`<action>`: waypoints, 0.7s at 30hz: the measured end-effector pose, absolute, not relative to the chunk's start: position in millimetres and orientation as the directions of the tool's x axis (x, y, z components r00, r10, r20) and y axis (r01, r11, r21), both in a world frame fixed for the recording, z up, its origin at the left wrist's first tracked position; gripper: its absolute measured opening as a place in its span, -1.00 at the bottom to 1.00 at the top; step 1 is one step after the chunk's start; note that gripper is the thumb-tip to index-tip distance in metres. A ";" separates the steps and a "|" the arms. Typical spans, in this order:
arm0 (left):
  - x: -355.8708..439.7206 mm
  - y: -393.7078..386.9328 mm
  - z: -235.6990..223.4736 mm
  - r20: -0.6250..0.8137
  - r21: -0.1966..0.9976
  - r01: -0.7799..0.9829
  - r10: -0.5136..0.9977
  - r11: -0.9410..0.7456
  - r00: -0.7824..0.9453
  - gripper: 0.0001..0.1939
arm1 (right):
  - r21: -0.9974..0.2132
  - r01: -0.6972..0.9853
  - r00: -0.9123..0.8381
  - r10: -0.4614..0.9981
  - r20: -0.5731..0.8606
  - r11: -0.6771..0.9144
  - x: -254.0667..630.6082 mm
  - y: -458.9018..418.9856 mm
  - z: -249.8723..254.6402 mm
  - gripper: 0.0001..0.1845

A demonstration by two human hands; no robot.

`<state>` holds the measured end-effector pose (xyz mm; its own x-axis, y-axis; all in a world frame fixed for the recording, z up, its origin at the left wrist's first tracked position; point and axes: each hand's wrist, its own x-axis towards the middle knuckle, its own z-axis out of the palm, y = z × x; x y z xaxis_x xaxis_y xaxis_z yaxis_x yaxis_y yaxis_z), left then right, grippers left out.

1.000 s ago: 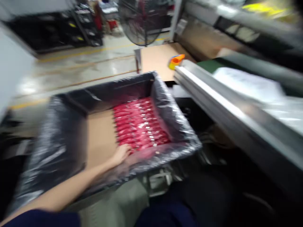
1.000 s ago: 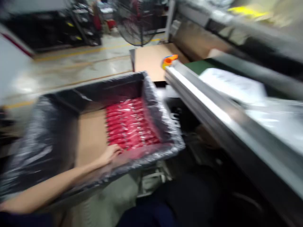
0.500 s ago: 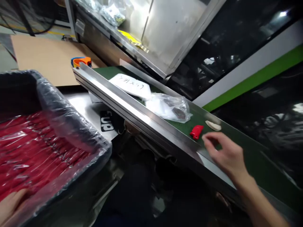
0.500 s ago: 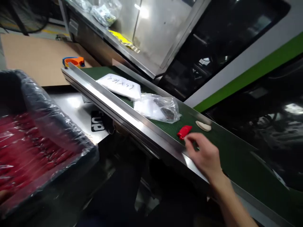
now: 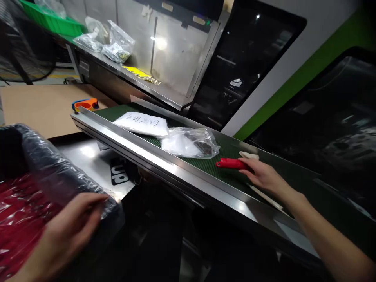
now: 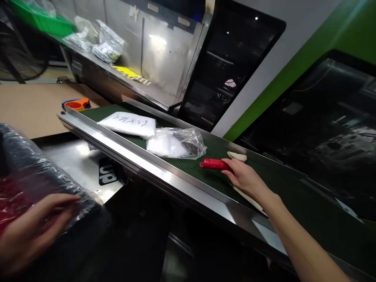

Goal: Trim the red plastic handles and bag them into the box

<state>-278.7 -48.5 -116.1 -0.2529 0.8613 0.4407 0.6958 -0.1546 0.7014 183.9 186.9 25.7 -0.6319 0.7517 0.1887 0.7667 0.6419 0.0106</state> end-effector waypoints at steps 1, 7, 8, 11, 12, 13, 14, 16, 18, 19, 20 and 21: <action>-249.0 -36.9 -96.7 0.517 0.631 0.723 0.847 -0.281 -0.122 -0.68 | 0.013 0.774 -0.617 0.750 0.237 0.633 181.7 173.2 30.3 -0.61; -98.1 19.4 -12.5 0.712 0.092 0.758 0.575 -0.646 0.403 -0.41 | -0.025 0.704 -0.657 0.665 0.355 0.710 145.0 74.6 50.5 -0.54; -83.8 24.3 -7.9 0.668 0.094 0.746 0.597 -0.659 0.443 -0.40 | -0.049 0.668 -0.690 0.642 0.336 0.743 139.1 60.8 52.6 -0.57; -65.0 27.2 -9.5 0.480 0.260 0.670 0.695 -0.696 0.536 -0.37 | -0.152 0.576 -0.759 0.594 0.266 0.803 129.2 31.7 54.3 -0.70; -65.8 24.0 -13.4 0.421 0.373 0.623 0.724 -0.688 0.547 -0.33 | -0.189 0.547 -0.769 0.579 0.273 0.815 128.4 26.3 53.2 -0.71; -69.2 19.1 -17.8 0.362 0.513 0.564 0.759 -0.647 0.542 -0.28 | -0.233 0.519 -0.769 0.568 0.294 0.823 128.3 22.9 51.6 -0.69; -74.2 12.9 -22.5 0.299 0.659 0.492 0.799 -0.568 0.521 -0.25 | -0.279 0.482 -0.770 0.554 0.316 0.830 128.5 21.5 49.5 -0.65; -85.6 -1.6 -31.3 0.153 0.887 0.336 0.889 -0.316 0.432 -0.26 | -0.344 0.405 -0.775 0.518 0.363 0.847 128.5 24.9 45.3 -0.55; -94.9 -15.5 -39.1 0.004 0.986 0.154 0.941 -0.059 0.339 -0.37 | -0.364 0.371 -0.776 0.500 0.384 0.854 126.2 37.6 42.2 -0.54; -97.9 -21.5 -42.8 -0.062 0.998 0.049 0.951 0.049 0.304 -0.43 | -0.359 0.386 -0.765 0.513 0.391 0.850 123.9 48.1 41.2 -0.58; -99.6 -26.8 -46.6 -0.125 0.987 -0.064 0.953 0.148 0.277 -0.47 | -0.349 0.421 -0.741 0.539 0.400 0.837 120.7 61.7 40.3 -0.64; -100.3 -31.5 -50.5 -0.188 0.956 -0.174 0.947 0.238 0.261 -0.47 | -0.343 0.472 -0.706 0.581 0.405 0.812 116.5 78.3 39.3 -0.70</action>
